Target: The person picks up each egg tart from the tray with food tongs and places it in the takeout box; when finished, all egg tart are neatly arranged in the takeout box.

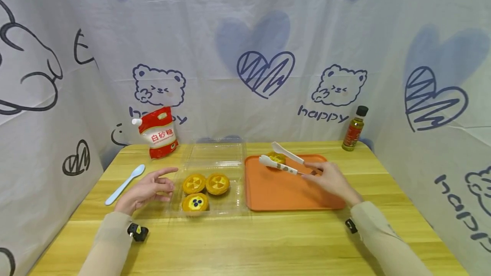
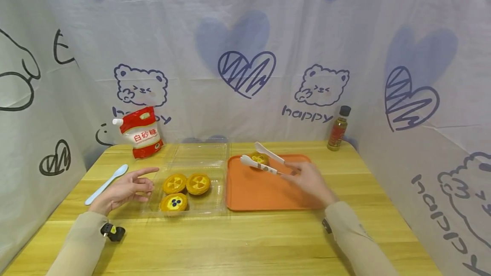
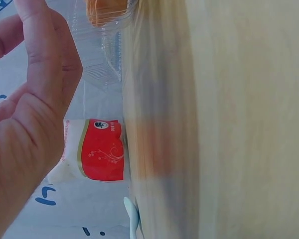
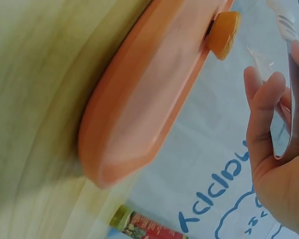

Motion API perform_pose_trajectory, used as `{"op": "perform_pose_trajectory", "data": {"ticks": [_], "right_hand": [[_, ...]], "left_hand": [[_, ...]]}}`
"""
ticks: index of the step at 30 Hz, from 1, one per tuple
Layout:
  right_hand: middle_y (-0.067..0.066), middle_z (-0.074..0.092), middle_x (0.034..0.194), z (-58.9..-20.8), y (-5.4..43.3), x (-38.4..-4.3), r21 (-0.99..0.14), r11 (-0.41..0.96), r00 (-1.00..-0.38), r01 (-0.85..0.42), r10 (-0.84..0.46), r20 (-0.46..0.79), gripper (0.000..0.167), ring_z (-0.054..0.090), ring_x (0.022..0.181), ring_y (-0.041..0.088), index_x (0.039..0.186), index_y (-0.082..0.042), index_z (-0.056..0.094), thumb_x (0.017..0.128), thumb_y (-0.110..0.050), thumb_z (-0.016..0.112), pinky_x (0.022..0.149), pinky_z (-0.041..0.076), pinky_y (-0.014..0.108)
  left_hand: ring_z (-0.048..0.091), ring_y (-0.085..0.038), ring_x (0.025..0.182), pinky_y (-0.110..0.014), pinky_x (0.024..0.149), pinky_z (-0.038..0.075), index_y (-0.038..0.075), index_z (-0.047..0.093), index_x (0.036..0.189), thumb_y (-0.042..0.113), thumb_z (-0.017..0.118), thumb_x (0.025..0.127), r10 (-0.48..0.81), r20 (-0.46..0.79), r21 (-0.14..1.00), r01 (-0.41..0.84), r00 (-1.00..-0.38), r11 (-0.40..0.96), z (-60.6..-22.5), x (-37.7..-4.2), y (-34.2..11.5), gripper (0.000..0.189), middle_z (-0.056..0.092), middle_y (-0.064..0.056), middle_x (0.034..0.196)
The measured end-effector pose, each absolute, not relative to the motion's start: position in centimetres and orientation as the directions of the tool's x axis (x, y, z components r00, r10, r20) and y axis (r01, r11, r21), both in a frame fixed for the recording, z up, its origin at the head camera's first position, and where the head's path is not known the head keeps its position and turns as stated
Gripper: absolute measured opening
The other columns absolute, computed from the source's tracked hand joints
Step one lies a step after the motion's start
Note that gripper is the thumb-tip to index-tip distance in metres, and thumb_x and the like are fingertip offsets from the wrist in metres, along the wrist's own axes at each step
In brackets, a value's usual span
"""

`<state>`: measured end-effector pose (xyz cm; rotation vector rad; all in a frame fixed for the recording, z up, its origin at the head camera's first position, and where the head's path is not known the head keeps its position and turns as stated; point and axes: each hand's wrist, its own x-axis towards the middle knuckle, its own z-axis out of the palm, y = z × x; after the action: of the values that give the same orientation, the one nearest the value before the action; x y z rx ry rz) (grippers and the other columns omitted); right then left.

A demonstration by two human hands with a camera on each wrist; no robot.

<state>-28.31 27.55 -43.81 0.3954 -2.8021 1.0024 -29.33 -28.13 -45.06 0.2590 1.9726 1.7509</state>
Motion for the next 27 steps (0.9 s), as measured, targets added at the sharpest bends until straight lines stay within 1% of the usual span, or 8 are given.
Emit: {"op": "perform_pose_trajectory", "data": {"ticks": [2,7,10,14,16,22,27], "right_hand": [[0.014,0.073,0.106,-43.9,27.8,-28.4,-0.585,0.761,-0.957,-0.282,-0.181,0.226,0.048,0.062,0.084,0.017,0.124,-0.005,0.068,0.086,-0.032,0.076,0.07,0.048,0.029],[0.014,0.072,0.108,-44.2,28.4,-28.6,-0.539,0.798,-0.957,-0.27,-0.16,0.242,0.043,0.054,0.08,0.019,0.121,-0.007,0.07,0.087,-0.033,0.075,0.07,0.043,0.029],[0.014,0.072,0.109,-44.3,28.6,-28.6,-0.531,0.803,-0.957,-0.271,-0.163,0.241,0.043,0.056,0.082,0.019,0.12,-0.006,0.071,0.087,-0.034,0.074,0.072,0.045,0.031],[0.015,0.071,0.115,-44.2,28.8,-28.5,-0.532,0.804,-0.96,-0.265,-0.167,0.226,0.046,0.063,0.089,0.022,0.122,-0.004,0.069,0.087,-0.034,0.075,0.078,0.053,0.039],[0.016,0.07,0.117,-44.3,28.8,-28.5,-0.537,0.803,-0.963,-0.259,-0.17,0.211,0.048,0.066,0.093,0.025,0.122,-0.003,0.069,0.087,-0.035,0.074,0.081,0.055,0.044],[0.016,0.069,0.121,-44.4,28.7,-28.7,-0.549,0.799,-0.969,-0.245,-0.187,0.16,0.052,0.066,0.105,0.032,0.124,-0.003,0.067,0.087,-0.04,0.073,0.089,0.054,0.049],[0.015,0.07,0.119,-44.4,28.2,-29.1,-0.545,0.8,-0.968,-0.251,-0.199,0.153,0.048,0.065,0.11,0.034,0.121,-0.004,0.07,0.087,-0.038,0.073,0.091,0.053,0.051]], "left_hand": [[0.064,-0.016,0.08,-0.034,0.074,0.06,0.005,0.017,0.156,0.004,0.059,0.096,0.452,-0.228,0.972,-0.174,-0.862,0.157,-45.1,-29.3,-28.1,0.074,0.063,-0.008,0.098],[0.064,-0.016,0.079,-0.033,0.073,0.06,0.006,0.017,0.156,0.003,0.058,0.095,0.446,-0.232,0.971,-0.181,-0.864,0.155,-45.1,-29.3,-28.1,0.073,0.063,-0.009,0.098],[0.064,-0.016,0.079,-0.033,0.073,0.06,0.006,0.018,0.156,0.002,0.058,0.095,0.442,-0.232,0.971,-0.178,-0.867,0.16,-45.0,-29.3,-28.1,0.073,0.063,-0.01,0.098],[0.064,-0.017,0.079,-0.033,0.073,0.06,0.007,0.019,0.156,0.002,0.058,0.095,0.434,-0.236,0.969,-0.181,-0.869,0.165,-45.0,-29.3,-28.1,0.072,0.063,-0.009,0.098],[0.064,-0.017,0.079,-0.033,0.074,0.06,0.007,0.019,0.156,0.002,0.058,0.095,0.437,-0.234,0.97,-0.177,-0.868,0.167,-45.1,-29.3,-28.1,0.072,0.063,-0.009,0.098],[0.064,-0.017,0.08,-0.033,0.073,0.06,0.005,0.018,0.156,0.002,0.058,0.095,0.445,-0.224,0.972,-0.167,-0.867,0.163,-45.2,-29.3,-28.1,0.072,0.062,-0.009,0.098],[0.064,-0.016,0.08,-0.033,0.073,0.06,0.006,0.018,0.156,0.002,0.058,0.095,0.441,-0.227,0.972,-0.173,-0.868,0.16,-45.2,-29.3,-28.2,0.073,0.062,-0.009,0.099]]}}
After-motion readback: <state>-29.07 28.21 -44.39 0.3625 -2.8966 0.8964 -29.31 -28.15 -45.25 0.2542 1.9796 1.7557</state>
